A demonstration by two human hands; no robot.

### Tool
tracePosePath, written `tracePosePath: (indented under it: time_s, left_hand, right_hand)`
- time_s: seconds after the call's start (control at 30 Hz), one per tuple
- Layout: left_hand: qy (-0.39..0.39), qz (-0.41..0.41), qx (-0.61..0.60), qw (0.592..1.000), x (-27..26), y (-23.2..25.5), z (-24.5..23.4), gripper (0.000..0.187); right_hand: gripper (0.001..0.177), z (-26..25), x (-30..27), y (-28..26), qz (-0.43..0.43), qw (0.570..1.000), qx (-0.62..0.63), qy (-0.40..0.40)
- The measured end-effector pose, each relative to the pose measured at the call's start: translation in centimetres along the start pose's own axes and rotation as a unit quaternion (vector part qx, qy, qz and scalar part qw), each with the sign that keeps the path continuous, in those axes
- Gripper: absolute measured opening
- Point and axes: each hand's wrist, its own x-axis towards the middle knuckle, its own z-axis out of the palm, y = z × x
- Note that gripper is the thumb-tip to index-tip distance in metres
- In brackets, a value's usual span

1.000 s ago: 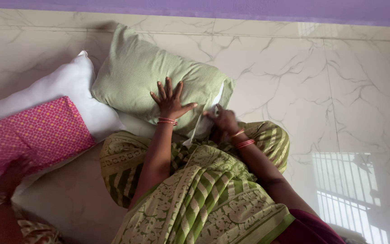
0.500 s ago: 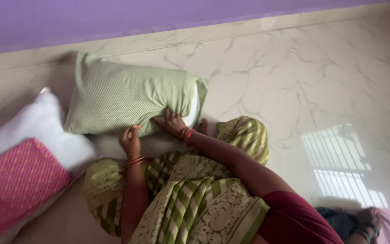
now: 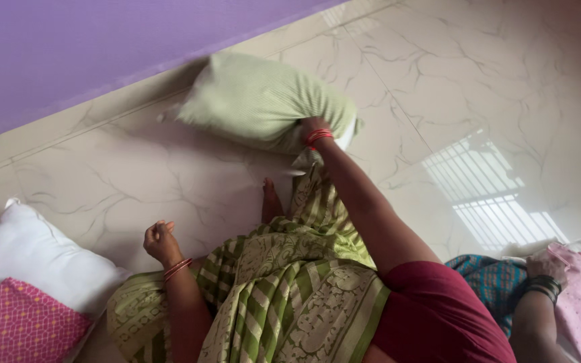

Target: The person sits on the floor and puts a pink patterned pillowcase onto a white pillow, smoothing it out. They then repeat the process with a blue patterned pillowcase on another white pillow.

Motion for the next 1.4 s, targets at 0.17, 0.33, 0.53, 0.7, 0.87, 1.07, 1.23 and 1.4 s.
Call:
tracePosePath:
  time_s: [0.17,0.33,0.53,0.7,0.87,1.07,1.23,1.4]
  left_hand:
    - [-0.011,-0.010,0.014,1.000,-0.3,0.3,0.2,0.019]
    - [-0.025,-0.014,0.041,0.999,-0.6,0.4,0.3,0.020]
    - [-0.043,-0.022,0.059,0.997,-0.6,0.3,0.7,0.021]
    - [-0.081,0.016,0.099,0.992,-0.5,-0.2,1.3,0.021]
    - [-0.091,0.125,0.209,0.966,-0.6,-1.0,1.7,0.018]
    - [-0.110,0.144,0.260,0.948,-1.1,-2.5,2.6,0.013]
    - [-0.093,0.139,0.292,0.942,-2.0,-1.5,1.8,0.009]
    - [0.105,0.273,0.217,0.931,-1.9,3.8,-3.1,0.032]
  right_hand:
    - [0.034,-1.1,-6.1,9.3,0.123,0.981,0.118,0.095]
    - [0.040,-2.8,-11.2,15.4,0.327,0.932,0.153,0.037]
    - [0.074,-5.2,-16.7,21.9,0.471,0.869,0.150,-0.015]
    - [0.078,-6.1,-21.1,24.1,0.518,0.850,0.098,-0.006]
    - [0.080,-7.2,-21.6,22.5,0.511,0.855,0.071,-0.045]
    - [0.066,-6.7,-17.2,10.7,0.216,0.975,0.040,0.039]
    - [0.063,-2.4,-13.4,-4.6,-0.022,0.996,0.075,-0.042]
    - [0.065,4.9,-13.7,-13.7,-0.138,0.976,-0.040,-0.162]
